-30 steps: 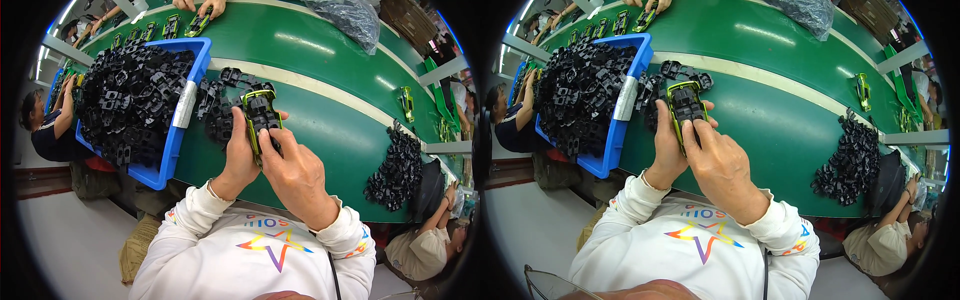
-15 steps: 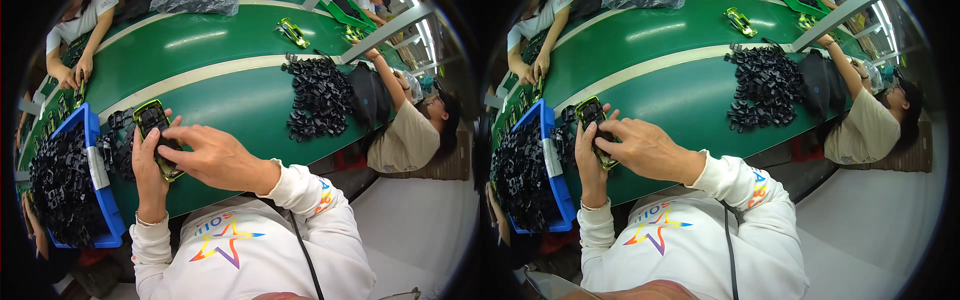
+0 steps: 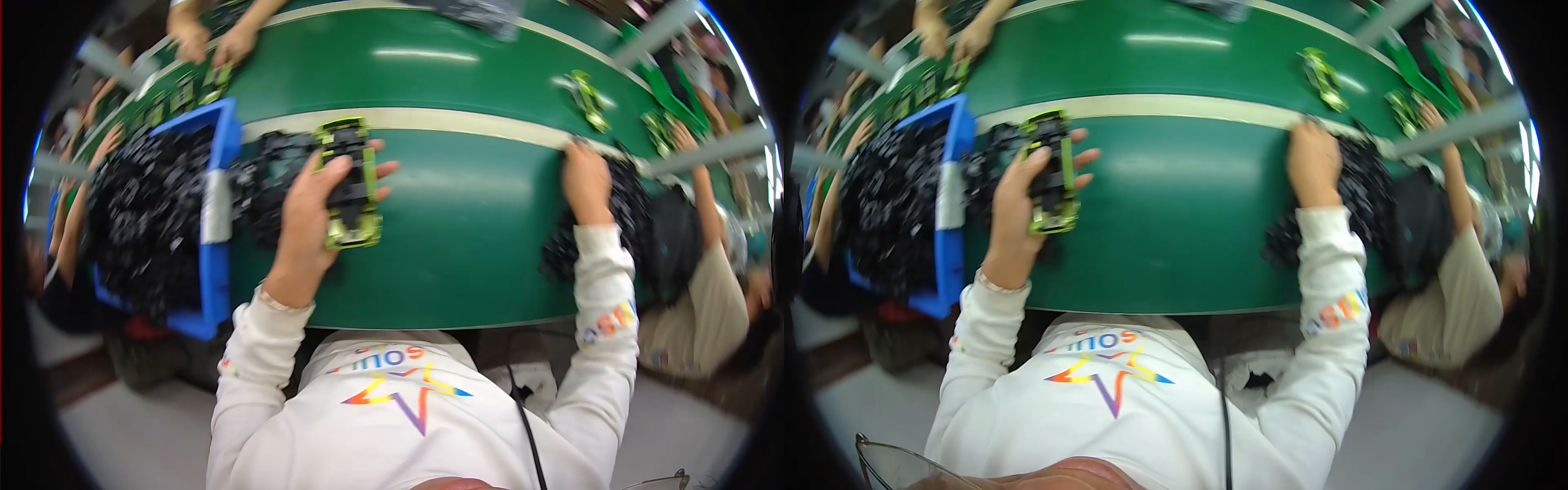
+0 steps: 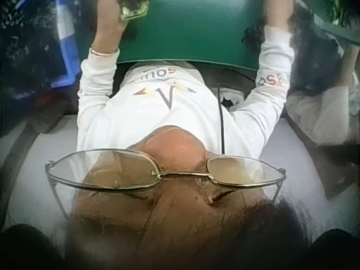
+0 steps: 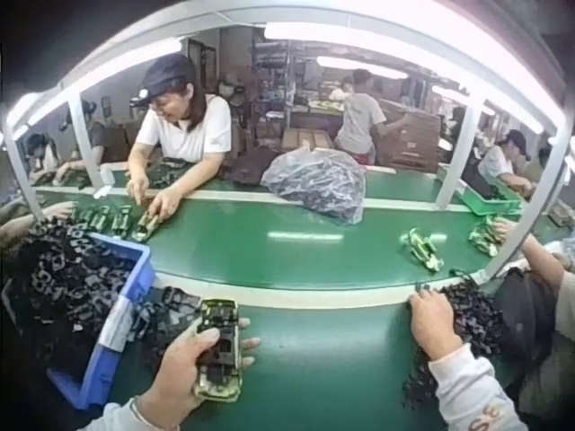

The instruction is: The person assembles toy cars by inserting plastic interior components into car bodies by hand and placing the assembled cars onto the conveyor line.

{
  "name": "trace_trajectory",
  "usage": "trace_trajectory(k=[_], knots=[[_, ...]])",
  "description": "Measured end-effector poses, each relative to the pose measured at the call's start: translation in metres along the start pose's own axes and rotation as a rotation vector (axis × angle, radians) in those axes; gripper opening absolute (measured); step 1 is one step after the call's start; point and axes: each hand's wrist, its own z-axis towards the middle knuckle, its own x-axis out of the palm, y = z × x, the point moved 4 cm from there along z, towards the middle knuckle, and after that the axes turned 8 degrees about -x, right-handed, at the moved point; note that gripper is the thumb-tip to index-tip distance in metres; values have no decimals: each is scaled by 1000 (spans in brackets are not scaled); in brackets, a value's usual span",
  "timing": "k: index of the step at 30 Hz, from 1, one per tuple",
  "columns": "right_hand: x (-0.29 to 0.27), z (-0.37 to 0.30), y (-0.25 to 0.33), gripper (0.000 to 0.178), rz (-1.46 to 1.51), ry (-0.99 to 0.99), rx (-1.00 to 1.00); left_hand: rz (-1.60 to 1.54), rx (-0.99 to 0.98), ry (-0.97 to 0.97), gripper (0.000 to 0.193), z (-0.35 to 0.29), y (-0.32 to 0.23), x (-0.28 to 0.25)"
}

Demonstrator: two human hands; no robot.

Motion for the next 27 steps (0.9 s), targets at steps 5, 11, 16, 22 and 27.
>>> trace_trajectory(k=[5,11,16,22,27], knots=[[-25,-6,37,24,34,-27,-136,-199,-23,33,48,-2,-5,-18],[-113,-1,125,33,751,-171,-255,-62,26,51,63,-17,-9,-22],[-184,8,215,34,1061,-248,-521,-116,-7,77,62,-27,1,-29],[-194,13,261,27,905,-225,-819,-113,9,13,62,-40,6,-33],[-198,15,268,23,830,-210,-868,-96,-66,100,58,-46,3,-31]])
